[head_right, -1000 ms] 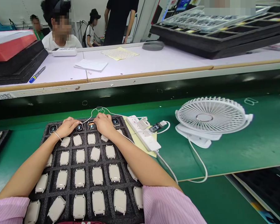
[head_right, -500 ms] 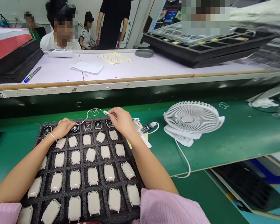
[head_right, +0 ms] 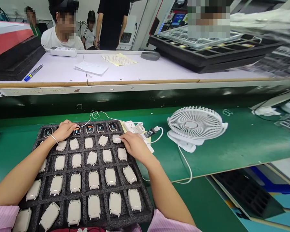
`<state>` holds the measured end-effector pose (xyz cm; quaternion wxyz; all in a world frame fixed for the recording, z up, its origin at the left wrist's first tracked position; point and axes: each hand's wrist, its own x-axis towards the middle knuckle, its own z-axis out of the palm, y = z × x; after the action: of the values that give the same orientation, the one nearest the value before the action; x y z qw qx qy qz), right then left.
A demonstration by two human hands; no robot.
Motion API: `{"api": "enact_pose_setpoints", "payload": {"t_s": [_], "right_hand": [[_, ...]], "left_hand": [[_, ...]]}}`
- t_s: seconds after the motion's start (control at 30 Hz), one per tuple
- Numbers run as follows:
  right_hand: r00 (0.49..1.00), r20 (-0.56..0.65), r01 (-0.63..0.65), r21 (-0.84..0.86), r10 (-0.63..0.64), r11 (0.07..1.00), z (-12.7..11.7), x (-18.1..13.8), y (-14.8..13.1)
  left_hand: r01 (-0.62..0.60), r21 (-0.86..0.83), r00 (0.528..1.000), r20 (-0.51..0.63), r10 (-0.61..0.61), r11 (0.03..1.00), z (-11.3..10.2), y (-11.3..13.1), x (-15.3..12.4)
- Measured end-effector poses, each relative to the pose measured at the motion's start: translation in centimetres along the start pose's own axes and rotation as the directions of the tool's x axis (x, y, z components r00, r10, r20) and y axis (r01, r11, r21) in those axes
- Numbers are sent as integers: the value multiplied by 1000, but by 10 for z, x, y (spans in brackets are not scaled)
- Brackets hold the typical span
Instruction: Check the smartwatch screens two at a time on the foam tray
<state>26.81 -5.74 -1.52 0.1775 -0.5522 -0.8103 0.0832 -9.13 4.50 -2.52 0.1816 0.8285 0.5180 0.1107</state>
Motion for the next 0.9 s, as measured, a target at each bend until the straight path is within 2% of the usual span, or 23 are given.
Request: {"api": "enact_pose_setpoints", "payload": {"t_s": [0.1, 0.2, 0.3, 0.43, 0.6, 0.67, 0.77, 0.83, 0.9], "right_hand": [[999, 8, -54, 1, 54, 999, -6, 7, -1], [988, 75, -125, -152, 137, 981, -1, 15, -2], [976, 67, -183, -248, 206, 951, 12, 20, -3], [978, -23, -209, -208, 209, 956, 27, 17, -4], [968, -105, -233, -62, 226, 970, 36, 13, -2], [968, -125, -222, -32, 216, 975, 38, 12, 0], [972, -152, -183, -10, 180, 983, 43, 10, 5], [971, -173, -165, 2, 163, 986, 47, 9, 10], [970, -195, -150, 7, 148, 989, 51, 9, 16]], "left_hand": [[8, -5, 1000, 0, -8, 1000, -1, 0, 0], [13, -20, 1000, -4, -13, 1000, -2, 0, 1], [27, -49, 999, -24, -28, 998, -1, 0, 3], [47, -118, 996, -70, -56, 992, 1, 2, 7], [67, -253, 978, -175, -114, 965, -1, -1, 8], [84, -322, 952, -253, -172, 943, -1, -5, 8], [100, -424, 884, -378, -276, 900, 2, -10, 7], [100, -481, 819, -458, -346, 871, 2, -15, 7], [92, -534, 724, -544, -424, 841, -1, -23, 8]]}}
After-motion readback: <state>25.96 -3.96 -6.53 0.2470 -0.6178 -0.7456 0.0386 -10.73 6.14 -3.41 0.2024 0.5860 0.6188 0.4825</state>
